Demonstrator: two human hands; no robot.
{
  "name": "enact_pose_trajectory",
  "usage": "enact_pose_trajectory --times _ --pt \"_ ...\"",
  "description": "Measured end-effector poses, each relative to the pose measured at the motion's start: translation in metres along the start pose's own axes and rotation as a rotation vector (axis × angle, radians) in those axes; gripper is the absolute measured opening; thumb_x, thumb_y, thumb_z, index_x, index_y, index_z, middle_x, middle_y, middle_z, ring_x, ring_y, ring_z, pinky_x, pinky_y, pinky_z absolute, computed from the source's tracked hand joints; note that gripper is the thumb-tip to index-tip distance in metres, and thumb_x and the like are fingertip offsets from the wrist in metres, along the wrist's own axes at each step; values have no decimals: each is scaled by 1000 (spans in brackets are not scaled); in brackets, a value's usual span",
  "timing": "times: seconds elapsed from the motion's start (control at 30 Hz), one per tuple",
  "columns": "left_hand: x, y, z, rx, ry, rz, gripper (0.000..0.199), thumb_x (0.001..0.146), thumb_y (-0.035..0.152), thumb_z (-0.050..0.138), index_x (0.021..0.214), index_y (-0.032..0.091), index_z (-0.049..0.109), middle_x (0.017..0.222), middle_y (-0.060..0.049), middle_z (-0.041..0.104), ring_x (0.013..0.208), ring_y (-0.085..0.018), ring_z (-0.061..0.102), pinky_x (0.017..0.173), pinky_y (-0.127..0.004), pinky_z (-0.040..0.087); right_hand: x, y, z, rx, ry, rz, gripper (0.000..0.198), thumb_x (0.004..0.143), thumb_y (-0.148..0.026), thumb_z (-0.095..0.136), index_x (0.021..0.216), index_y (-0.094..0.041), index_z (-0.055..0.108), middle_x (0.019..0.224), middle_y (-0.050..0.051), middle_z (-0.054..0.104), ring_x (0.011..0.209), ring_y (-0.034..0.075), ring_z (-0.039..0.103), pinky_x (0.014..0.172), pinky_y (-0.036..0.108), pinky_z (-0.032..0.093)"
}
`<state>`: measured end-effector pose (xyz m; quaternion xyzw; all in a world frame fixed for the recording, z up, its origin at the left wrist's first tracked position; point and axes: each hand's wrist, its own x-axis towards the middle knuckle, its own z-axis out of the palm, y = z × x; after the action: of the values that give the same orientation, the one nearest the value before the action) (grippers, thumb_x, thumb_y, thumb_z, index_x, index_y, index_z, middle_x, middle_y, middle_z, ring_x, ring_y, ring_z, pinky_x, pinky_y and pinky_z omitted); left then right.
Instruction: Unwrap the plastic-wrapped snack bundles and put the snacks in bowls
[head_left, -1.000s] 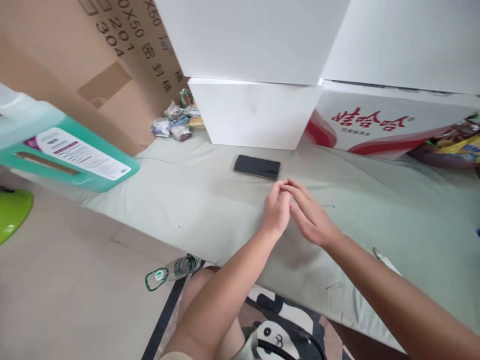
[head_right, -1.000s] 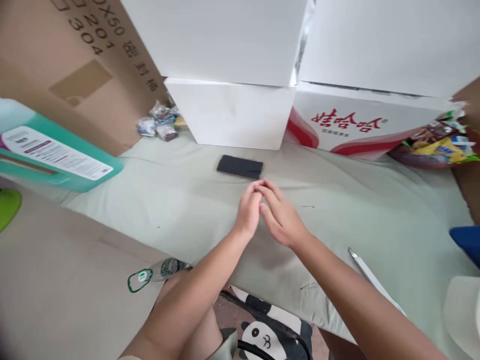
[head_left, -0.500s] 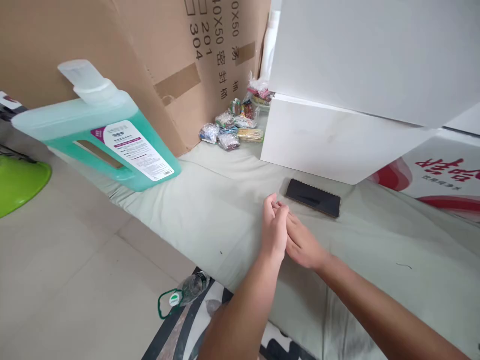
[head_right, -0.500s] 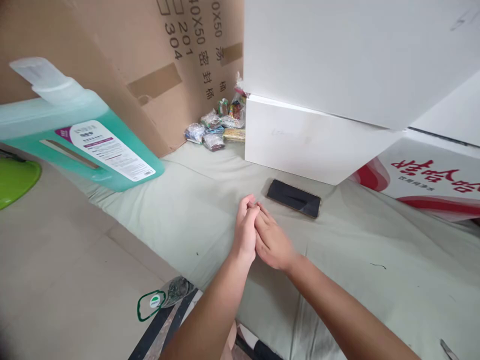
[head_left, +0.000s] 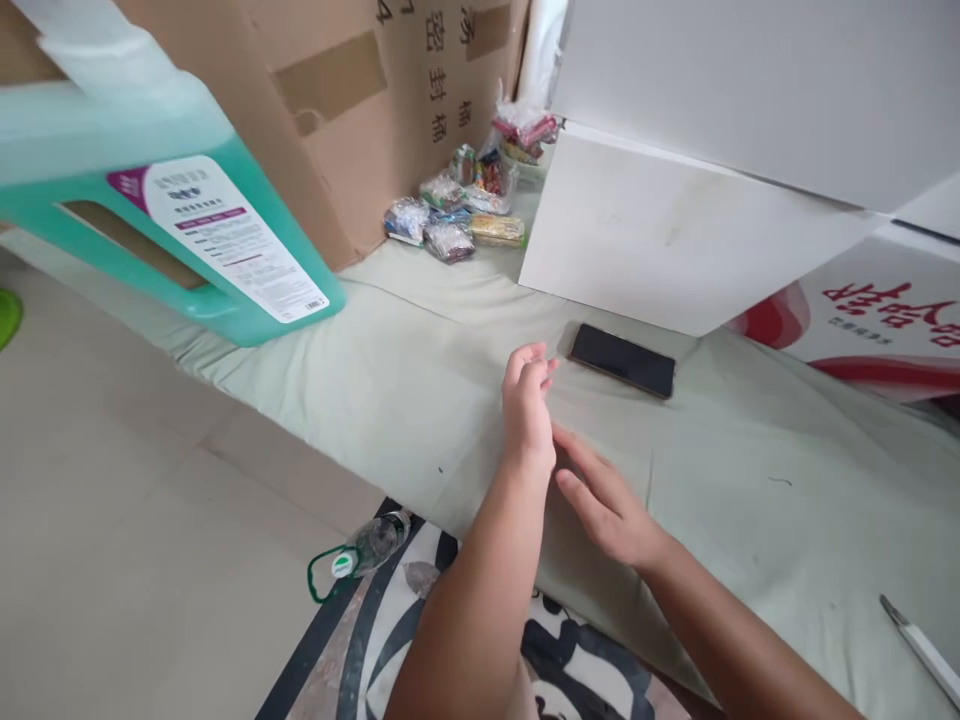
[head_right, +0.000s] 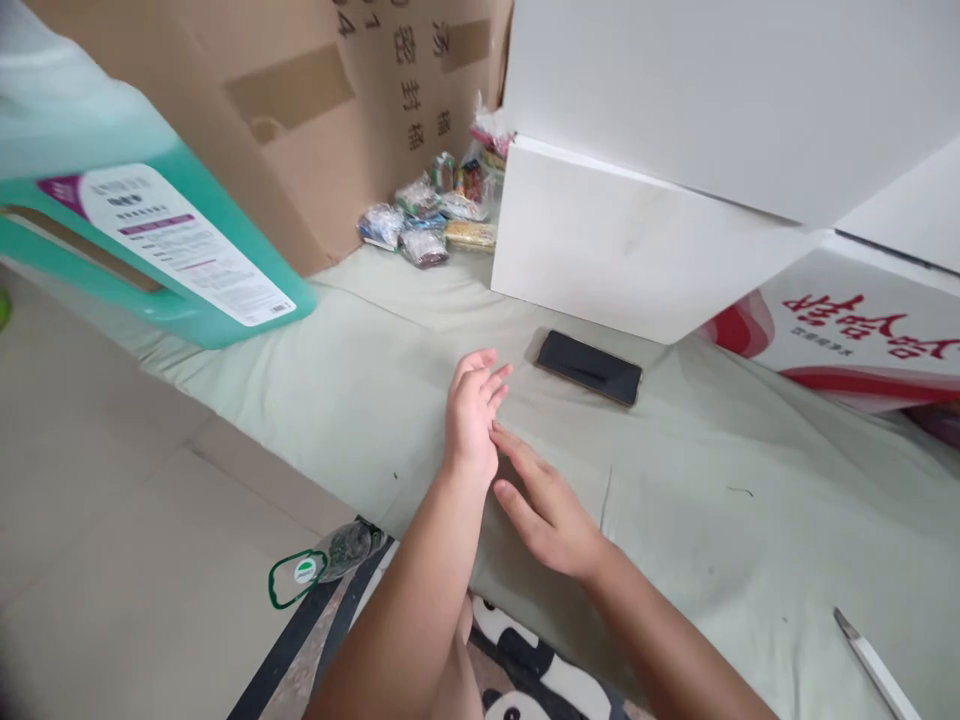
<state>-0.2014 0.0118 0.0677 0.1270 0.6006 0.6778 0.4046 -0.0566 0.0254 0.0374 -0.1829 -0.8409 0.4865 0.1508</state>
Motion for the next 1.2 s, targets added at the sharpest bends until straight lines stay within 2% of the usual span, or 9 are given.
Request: enact_pose_trajectory --times 0.1,0.23,0.4,0.57,0.9,0.97,1.03,1.13,1.2 --pt "-1 2 9 -56 -5 -10 37 97 34 28 123 22 51 152 -12 55 137 -19 61 114 -37 49 -4 -6 -1 13 49 24 55 107 -45 42 159 -28 44 164 11 45 153 29 42 124 55 40" --pt "-6 0 17 -205 27 -5 33 95 35 34 118 22 54 148 -11 58 134 -20 63 113 -37 48 0 -12 -3 4 49 -50 59 107 -44 43 162 -26 38 167 12 40 156 29 37 127 56 35" --pt "-4 1 21 -359 95 -41 25 91 34 47 107 23 62 136 -7 65 125 -23 67 111 -37 46 6 -8 -8 -1 30 -93 57 106 -41 45 161 -26 39 164 12 45 152 29 44 123 55 41" --pt "5 4 18 -353 166 -58 21 92 29 48 101 23 66 127 -5 67 121 -22 68 110 -35 45 20 -6 -9 15 -2 -70 55 106 -40 45 160 -29 40 160 12 51 145 28 53 117 53 48" --pt "19 -2 6 -326 233 -55 21 91 30 47 99 22 65 133 -7 67 121 -23 69 109 -36 46 43 -6 -10 -13 -24 -105 45 106 -39 43 147 -23 54 143 15 64 124 27 65 105 50 55" --pt "32 5 5 -299 225 -39 21 91 29 47 96 22 66 130 -8 68 122 -23 69 109 -36 46 54 -8 -14 -30 2 -109 43 106 -38 41 143 -23 56 140 15 65 125 27 65 105 50 55" --pt "56 21 3 -232 188 56 20 91 28 49 94 22 68 124 -8 71 125 -24 67 112 -37 45 71 -9 -19 -53 33 -102 41 105 -37 41 140 -23 57 140 15 65 125 27 64 106 51 54" --pt "112 56 2 -119 114 300 15 89 28 56 94 23 70 122 -6 73 128 -24 64 116 -36 42 110 -8 -25 -93 73 -91 41 103 -36 42 139 -22 55 141 15 64 128 28 63 108 53 53" --pt "156 82 3 -165 58 340 16 92 29 53 92 22 68 122 -6 73 130 -22 63 117 -33 42 145 -6 -26 -113 96 -106 42 102 -33 40 140 -20 53 144 16 62 133 28 60 112 53 50"
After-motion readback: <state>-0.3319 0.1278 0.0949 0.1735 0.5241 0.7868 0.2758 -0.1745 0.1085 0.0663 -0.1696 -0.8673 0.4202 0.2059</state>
